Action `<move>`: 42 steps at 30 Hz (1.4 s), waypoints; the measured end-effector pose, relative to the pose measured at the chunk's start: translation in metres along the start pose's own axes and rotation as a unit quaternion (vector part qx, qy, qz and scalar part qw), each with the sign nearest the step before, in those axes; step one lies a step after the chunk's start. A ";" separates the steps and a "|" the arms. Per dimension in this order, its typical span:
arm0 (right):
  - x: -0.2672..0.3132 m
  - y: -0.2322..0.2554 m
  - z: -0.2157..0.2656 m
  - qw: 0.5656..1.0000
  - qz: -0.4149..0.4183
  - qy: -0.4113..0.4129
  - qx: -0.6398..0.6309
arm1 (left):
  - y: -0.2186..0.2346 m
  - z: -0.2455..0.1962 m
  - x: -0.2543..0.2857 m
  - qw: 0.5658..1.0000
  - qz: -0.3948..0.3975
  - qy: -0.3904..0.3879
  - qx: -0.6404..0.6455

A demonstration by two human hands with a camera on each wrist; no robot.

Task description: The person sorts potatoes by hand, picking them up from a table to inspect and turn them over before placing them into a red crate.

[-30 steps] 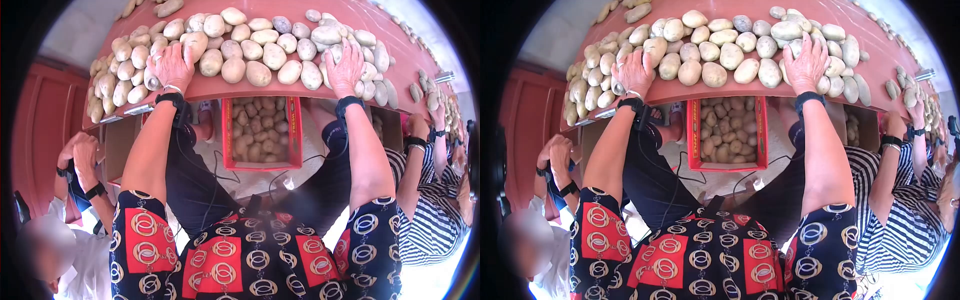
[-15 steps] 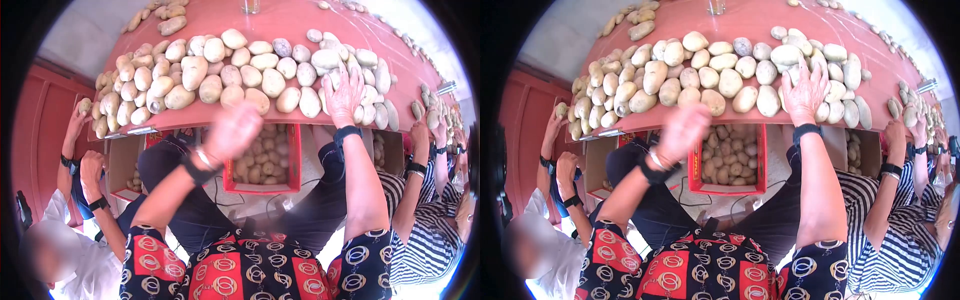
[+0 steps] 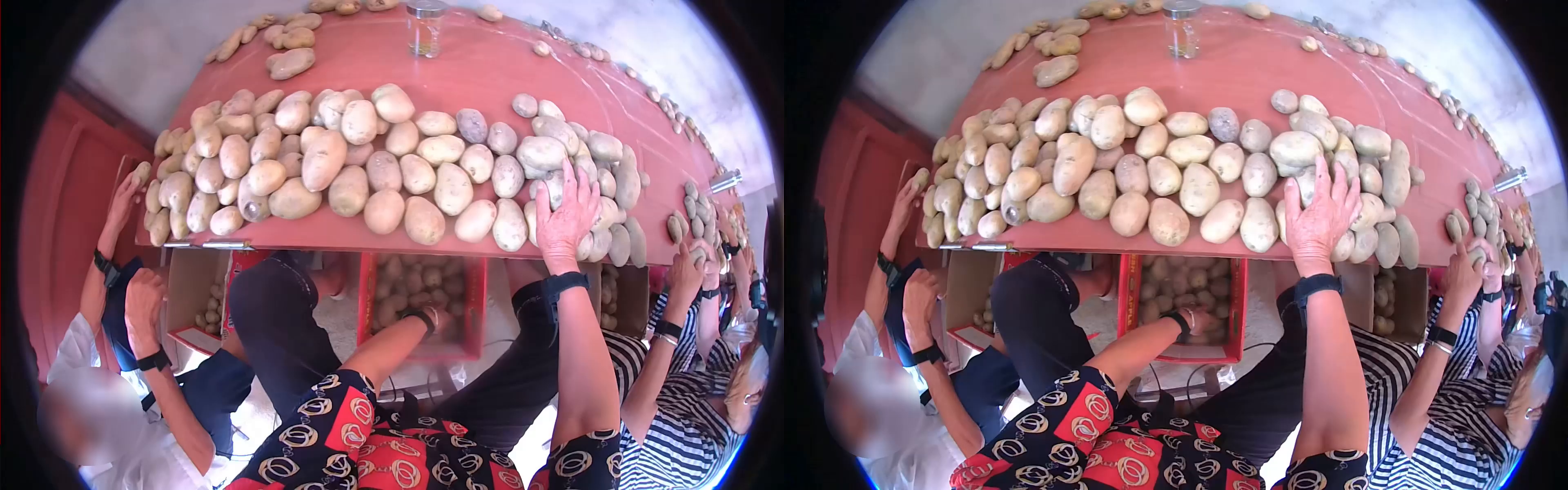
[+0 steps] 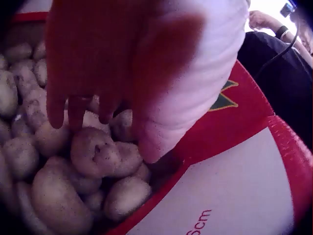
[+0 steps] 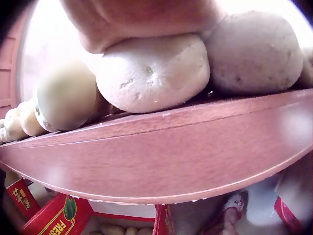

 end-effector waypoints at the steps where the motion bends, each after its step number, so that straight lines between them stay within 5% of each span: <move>1: 0.001 0.001 0.001 1.000 -0.014 0.007 0.010 | -0.008 -0.001 -0.002 0.999 0.015 -0.029 -0.039; 3: 0.001 0.002 0.002 1.000 -0.002 0.000 0.015 | -0.009 -0.006 -0.008 0.994 0.025 -0.065 -0.079; 10: 0.000 0.003 0.000 1.000 -0.002 0.012 -0.002 | -0.006 0.001 0.005 0.994 0.073 0.084 -0.003; 12: 0.000 0.001 -0.002 1.000 -0.002 0.014 -0.004 | -0.006 0.005 0.006 0.992 -0.010 0.101 0.081; 16: 0.001 0.001 -0.002 1.000 -0.002 0.011 -0.014 | 0.007 -0.006 0.005 0.997 0.073 0.000 0.016; 18: 0.001 -0.001 -0.001 1.000 -0.001 0.006 -0.011 | 0.021 -0.013 -0.003 0.969 0.006 -0.033 0.246; 22: 0.001 0.000 -0.001 1.000 0.004 -0.012 0.002 | 0.104 -0.053 0.070 0.924 -0.155 -0.150 0.317; 26: 0.001 -0.001 -0.002 1.000 -0.003 -0.017 -0.017 | 0.196 -0.079 0.158 0.856 -0.181 -0.225 0.428; 27: 0.001 0.000 0.000 0.999 -0.006 -0.025 -0.021 | 0.212 -0.079 0.174 0.800 -0.154 -0.214 0.539; 29: 0.001 0.003 0.002 0.999 -0.003 -0.029 -0.019 | 0.246 -0.072 0.194 0.758 -0.324 -0.218 0.521; 30: 0.000 0.003 0.001 0.999 0.000 -0.029 -0.027 | 0.262 -0.063 0.199 0.771 -0.466 -0.181 0.394; 33: 0.000 0.005 0.003 0.999 -0.007 -0.031 -0.031 | 0.299 -0.051 0.200 0.752 -0.596 -0.019 0.280; 42: 0.001 0.004 0.000 0.998 -0.020 -0.024 -0.050 | 0.317 -0.050 0.141 0.758 -0.641 -0.001 0.120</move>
Point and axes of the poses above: each hand's wrist, its own x-axis away from the middle knuckle, its own y-axis out of the back of the hand, z = x × y, the point moved 4 cm from there along -x, towards the middle knuckle, and after that the axes turned 2 degrees about z, right-handed, at the moved point
